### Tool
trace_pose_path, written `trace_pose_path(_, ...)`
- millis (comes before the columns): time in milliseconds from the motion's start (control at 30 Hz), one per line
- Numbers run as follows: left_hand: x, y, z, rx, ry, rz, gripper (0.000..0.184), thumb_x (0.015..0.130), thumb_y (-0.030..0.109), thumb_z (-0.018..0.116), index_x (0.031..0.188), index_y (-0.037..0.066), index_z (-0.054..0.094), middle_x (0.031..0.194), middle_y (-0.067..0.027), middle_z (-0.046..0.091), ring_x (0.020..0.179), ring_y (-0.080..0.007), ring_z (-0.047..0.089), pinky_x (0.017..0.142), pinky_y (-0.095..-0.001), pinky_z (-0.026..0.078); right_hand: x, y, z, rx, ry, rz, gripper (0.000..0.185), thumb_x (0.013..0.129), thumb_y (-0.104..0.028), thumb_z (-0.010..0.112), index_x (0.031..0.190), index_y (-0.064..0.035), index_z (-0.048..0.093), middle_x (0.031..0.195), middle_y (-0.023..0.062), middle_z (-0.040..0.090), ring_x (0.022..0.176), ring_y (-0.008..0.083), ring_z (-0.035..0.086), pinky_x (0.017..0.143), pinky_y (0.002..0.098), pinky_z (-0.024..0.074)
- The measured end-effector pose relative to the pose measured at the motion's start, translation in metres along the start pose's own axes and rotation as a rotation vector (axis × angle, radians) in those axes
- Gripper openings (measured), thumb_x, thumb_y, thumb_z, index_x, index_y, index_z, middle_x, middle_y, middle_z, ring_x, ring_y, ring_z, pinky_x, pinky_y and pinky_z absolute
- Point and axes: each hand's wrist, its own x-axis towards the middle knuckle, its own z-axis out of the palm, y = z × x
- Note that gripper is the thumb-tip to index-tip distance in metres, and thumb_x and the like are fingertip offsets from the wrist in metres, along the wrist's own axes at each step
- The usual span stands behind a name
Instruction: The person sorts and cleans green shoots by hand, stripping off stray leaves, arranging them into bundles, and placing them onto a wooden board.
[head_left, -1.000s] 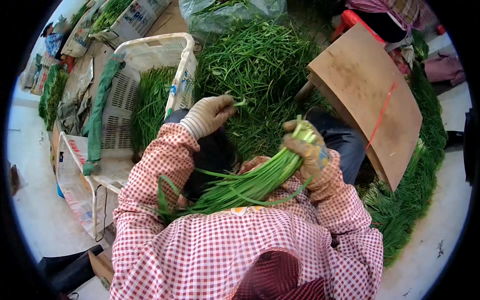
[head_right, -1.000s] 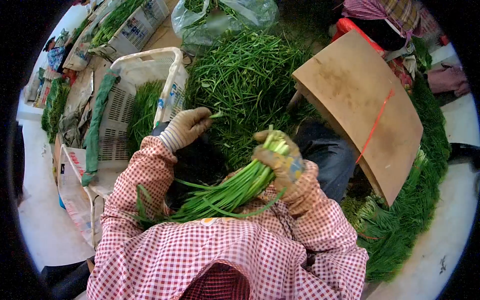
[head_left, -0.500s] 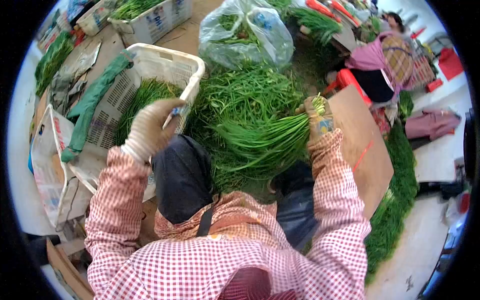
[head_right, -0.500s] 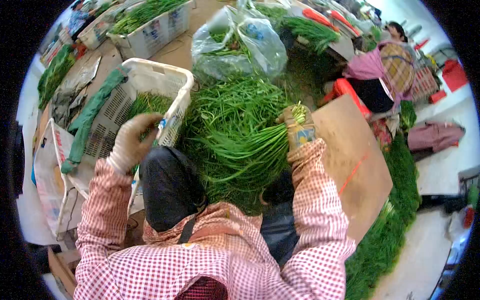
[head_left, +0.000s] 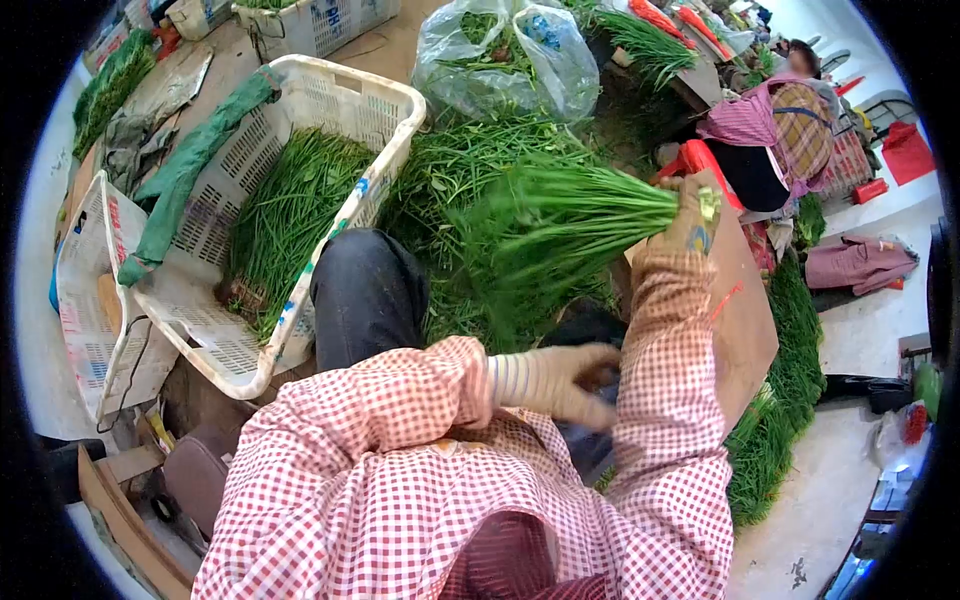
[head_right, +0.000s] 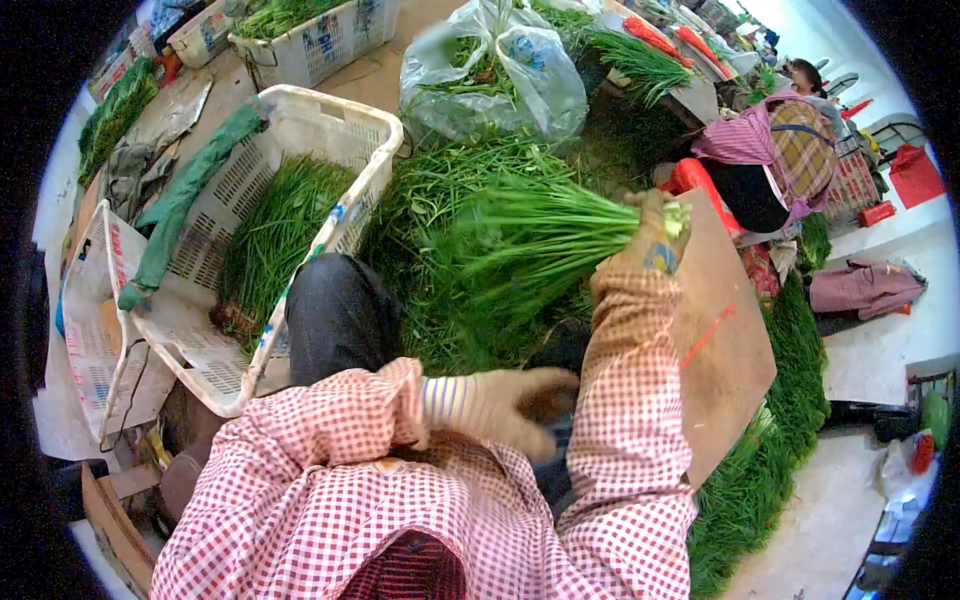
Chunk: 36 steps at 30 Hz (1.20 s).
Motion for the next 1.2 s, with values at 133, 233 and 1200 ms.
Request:
trace_pose_path(133,0.035,-0.002,0.002,-0.724,0.134,0.188,0.078,0.081,0.056,0.061,0.131,-0.001,0.044,0.124,-0.0123,0.054,0.112,-0.0216,0.052,0.098,-0.0326,0.04,-0.081,0.009,-0.015,-0.355,-0.012,-0.347,0.015,0.087,-0.016,0.058,0.098,-0.0052,0.055,0.087,0.008,0.059,0.08,0.0199,0.058,0.076,0.0314,0.0481)
trace_pose_path(233,0.027,-0.007,-0.012,-1.058,0.324,0.236,0.067,0.085,0.055,0.057,0.126,0.003,0.049,0.118,-0.0101,0.058,0.103,-0.0196,0.056,0.09,-0.0306,0.045,-0.144,0.035,-0.005,0.078,0.049,-0.145,0.023,0.084,-0.015,0.063,0.103,-0.0049,0.055,0.095,0.0077,0.059,0.087,0.0195,0.058,0.082,0.0312,0.0471)
trace_pose_path(1200,-0.064,-0.036,-0.022,-0.654,0.416,-0.086,0.071,0.07,0.018,0.075,0.132,0.007,0.042,0.108,-0.0094,0.061,0.089,-0.0224,0.064,0.082,-0.0387,0.054,-0.174,0.059,-0.041,0.119,-0.762,0.393,0.057,0.074,-0.032,0.079,0.12,-0.0075,0.056,0.112,0.007,0.062,0.098,0.0202,0.06,0.083,0.0377,0.0493)
